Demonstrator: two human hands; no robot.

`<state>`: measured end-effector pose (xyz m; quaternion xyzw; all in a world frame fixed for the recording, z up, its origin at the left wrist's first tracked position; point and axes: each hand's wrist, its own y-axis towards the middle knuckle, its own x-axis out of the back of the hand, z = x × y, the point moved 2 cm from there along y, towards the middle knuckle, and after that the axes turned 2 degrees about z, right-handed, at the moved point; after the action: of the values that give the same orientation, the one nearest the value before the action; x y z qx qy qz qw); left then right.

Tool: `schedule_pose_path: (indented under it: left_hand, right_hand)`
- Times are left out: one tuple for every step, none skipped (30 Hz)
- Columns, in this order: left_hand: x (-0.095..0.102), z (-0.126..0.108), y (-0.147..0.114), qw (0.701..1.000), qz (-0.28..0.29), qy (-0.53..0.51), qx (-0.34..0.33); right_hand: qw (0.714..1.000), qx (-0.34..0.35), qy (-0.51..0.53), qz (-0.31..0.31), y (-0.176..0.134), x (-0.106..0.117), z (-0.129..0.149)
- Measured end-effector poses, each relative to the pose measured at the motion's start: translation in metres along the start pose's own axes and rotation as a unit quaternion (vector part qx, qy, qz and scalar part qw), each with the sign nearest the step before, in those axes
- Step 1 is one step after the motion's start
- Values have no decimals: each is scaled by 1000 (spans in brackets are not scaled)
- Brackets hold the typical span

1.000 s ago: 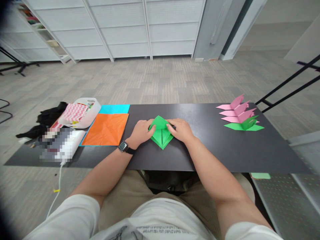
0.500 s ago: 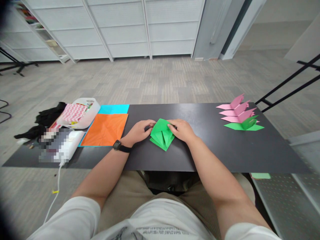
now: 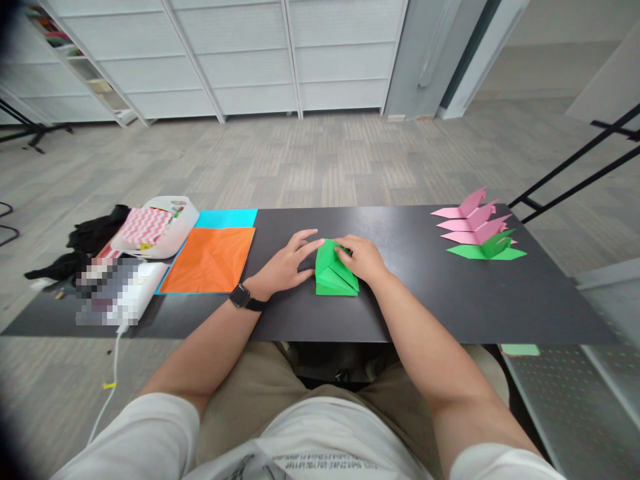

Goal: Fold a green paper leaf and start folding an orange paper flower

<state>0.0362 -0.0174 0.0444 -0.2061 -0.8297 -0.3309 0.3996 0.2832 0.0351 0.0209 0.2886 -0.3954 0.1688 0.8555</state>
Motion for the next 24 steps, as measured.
schedule_pose_path:
  left_hand:
    - [0,-1,0,1000,2,20,-13]
    - [0,-2,0,999,4,38,-24]
    - [-1,-3,0,998,7,52,-33]
    - [-1,-3,0,997,9,64,-40]
    - [-2,-2,0,996,9,74,-46]
    - [-2,-1,0,996,7,80,-48]
    - [-2,0,0,995,4,85,-48]
    - [-2,1,-1,995,2,88,-45]
    - [-2,2,-1,995,1,91,-39]
    - [-2,4,-1,995,2,93,-32]
    - [-1,5,-2,995,5,96,-25]
    - [-1,6,-2,995,8,99,-20]
    - [0,6,-2,995,12,103,-15]
    - [0,7,-2,994,16,106,-11]
    - [0,7,-2,994,20,109,-5]
    - [0,8,-2,993,24,111,1]
    - [0,8,-2,993,29,114,7]
    - [0,9,-2,993,34,115,13]
    - [0,9,-2,992,38,116,18]
    - [0,9,-2,992,42,116,22]
    - [0,9,-2,992,45,115,26]
    - [1,9,-2,992,49,115,29]
    - [1,9,-2,991,53,115,32]
    - [2,9,-2,991,58,117,37]
  right_hand:
    - [1000,0,-1,0,0,0,0]
    - [1000,-2,-1,-1,1,-1,0]
    - [1000,-3,-1,-3,1,-1,-1]
    - [1000,-5,0,-5,1,-1,0]
    - [1000,-8,3,-8,1,0,0]
    - [1000,-12,7,-14,1,0,1]
    - [1000,-16,16,-20,1,1,2]
    - [999,-21,28,-28,1,2,3]
    - [998,-26,44,-36,1,3,4]
    - [997,-32,62,-43,1,5,5]
    - [995,-36,80,-50,1,7,6]
    - [993,-39,97,-55,0,9,6]
    - [991,-40,111,-58,0,10,6]
    - [990,-40,122,-59,0,12,6]
    - [989,-39,130,-56,0,13,5]
    - [989,-39,133,-51,0,14,4]
    - [989,-40,134,-44,0,14,3]
    - [989,-42,134,-34,0,14,1]
    - [990,-46,134,-23,0,13,0]
    - [990,-49,134,-13,0,12,-2]
    - [989,-52,136,-3,0,11,-3]
    - [989,-55,138,4,0,10,-4]
    - [988,-59,142,8,0,10,-5]
    - [987,-62,146,10,0,9,-6]
